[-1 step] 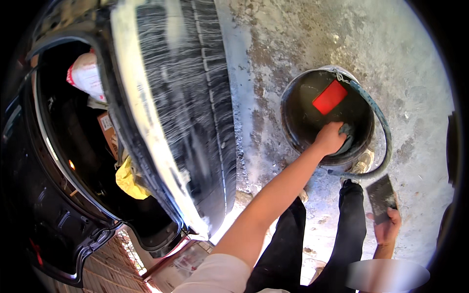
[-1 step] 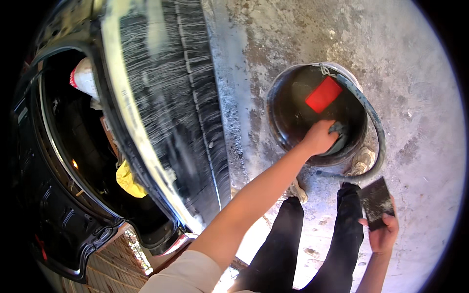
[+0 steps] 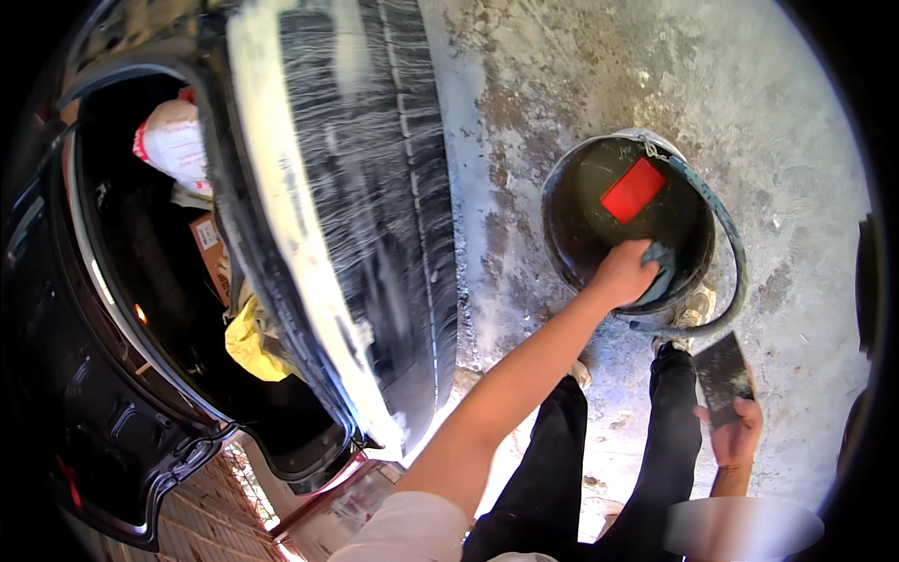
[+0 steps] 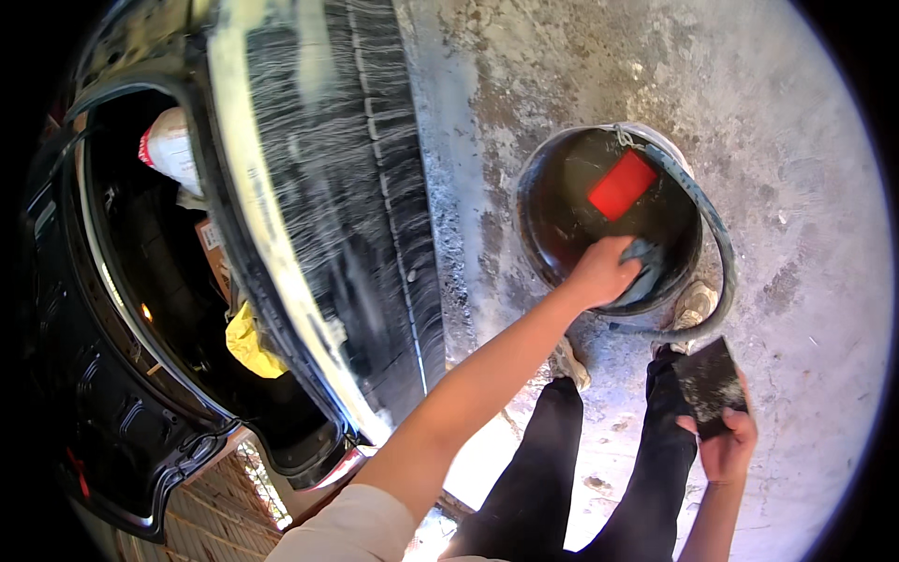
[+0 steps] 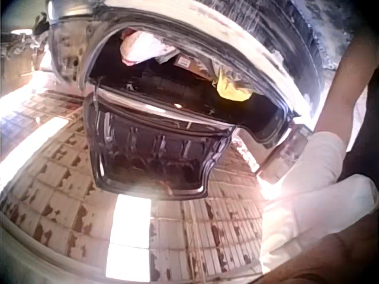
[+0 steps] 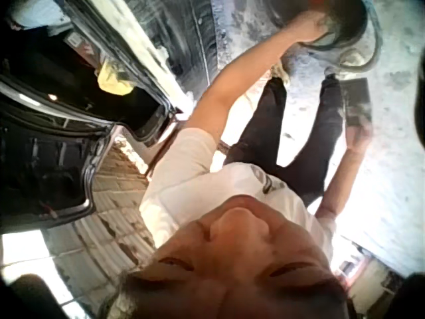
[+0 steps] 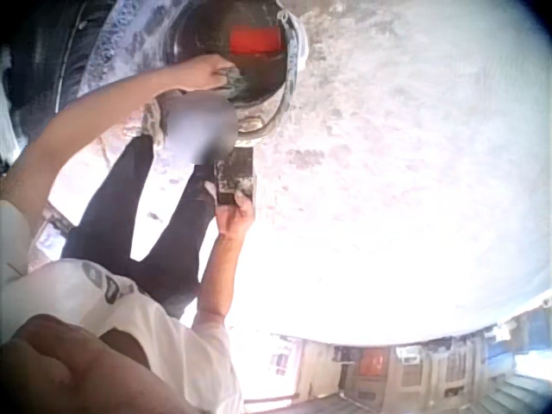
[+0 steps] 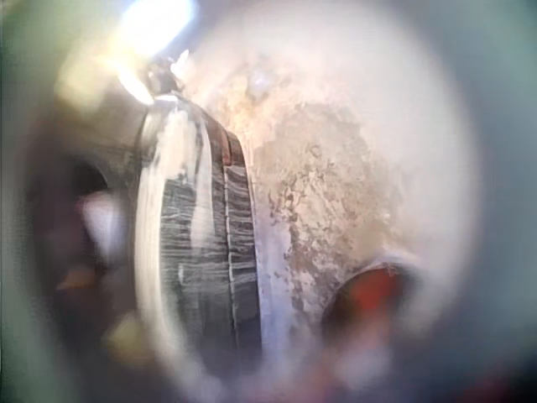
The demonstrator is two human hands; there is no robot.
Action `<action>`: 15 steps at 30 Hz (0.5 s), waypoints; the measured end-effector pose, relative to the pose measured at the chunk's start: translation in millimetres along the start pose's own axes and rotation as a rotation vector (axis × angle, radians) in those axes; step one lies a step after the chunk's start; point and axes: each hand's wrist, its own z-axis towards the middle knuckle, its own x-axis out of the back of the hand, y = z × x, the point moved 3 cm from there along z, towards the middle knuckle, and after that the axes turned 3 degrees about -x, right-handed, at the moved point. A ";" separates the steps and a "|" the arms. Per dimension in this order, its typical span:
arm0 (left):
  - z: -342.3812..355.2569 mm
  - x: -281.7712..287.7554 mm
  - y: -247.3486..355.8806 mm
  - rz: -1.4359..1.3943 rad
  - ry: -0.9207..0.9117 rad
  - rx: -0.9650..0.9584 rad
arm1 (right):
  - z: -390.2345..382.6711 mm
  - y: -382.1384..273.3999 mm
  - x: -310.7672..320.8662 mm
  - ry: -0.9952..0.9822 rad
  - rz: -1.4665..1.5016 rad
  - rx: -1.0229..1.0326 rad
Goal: The person applies a thick white body filler to a black car bumper using a putty knife. They spread the material across the surface, smoothing it out with the tool and their hand, and occasionally wipe the tool with a cloth.
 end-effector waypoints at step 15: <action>-337.6 321.4 118.8 -0.440 0.875 -0.016 | 16.7 216.8 -368.7 -0.362 -0.714 0.274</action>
